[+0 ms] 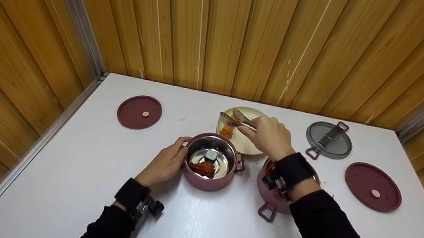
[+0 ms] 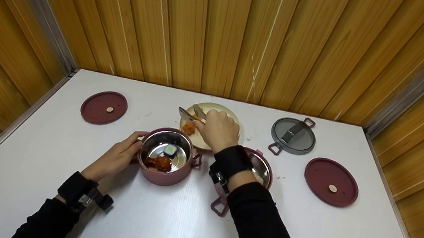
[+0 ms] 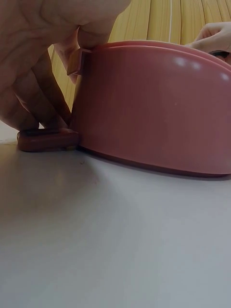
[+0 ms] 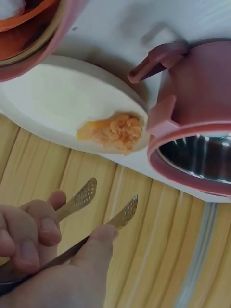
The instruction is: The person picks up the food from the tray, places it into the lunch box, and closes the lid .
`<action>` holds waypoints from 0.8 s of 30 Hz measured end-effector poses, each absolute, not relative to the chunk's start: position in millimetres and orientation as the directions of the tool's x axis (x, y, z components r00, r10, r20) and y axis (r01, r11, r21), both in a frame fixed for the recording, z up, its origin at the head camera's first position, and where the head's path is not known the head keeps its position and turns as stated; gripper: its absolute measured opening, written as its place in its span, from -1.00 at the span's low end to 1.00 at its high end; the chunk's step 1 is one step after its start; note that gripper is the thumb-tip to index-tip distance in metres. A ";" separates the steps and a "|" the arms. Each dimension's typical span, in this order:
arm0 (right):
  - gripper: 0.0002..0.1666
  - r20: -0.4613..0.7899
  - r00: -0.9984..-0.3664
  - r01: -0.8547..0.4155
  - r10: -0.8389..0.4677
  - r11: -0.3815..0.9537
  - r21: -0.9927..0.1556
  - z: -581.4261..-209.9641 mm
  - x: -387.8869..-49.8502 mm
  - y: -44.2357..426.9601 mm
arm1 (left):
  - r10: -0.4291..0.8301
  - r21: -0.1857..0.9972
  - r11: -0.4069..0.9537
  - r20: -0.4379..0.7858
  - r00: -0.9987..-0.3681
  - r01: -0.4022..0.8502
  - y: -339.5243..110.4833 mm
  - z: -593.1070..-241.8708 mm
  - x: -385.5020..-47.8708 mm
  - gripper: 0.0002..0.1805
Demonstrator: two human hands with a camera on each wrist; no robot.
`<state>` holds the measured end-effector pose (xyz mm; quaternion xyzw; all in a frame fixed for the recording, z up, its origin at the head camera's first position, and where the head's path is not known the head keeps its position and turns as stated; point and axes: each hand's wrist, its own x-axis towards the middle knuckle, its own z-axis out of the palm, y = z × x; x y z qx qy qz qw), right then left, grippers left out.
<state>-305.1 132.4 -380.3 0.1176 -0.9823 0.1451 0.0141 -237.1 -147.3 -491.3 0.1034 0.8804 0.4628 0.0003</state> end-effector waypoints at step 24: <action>-0.37 -0.087 -0.987 -0.109 -0.135 0.961 -0.254 -399.6 -318.7 122.6 | 0.180 0.809 0.555 0.111 -0.977 0.194 -147.7 -491.9 -237.2 -0.58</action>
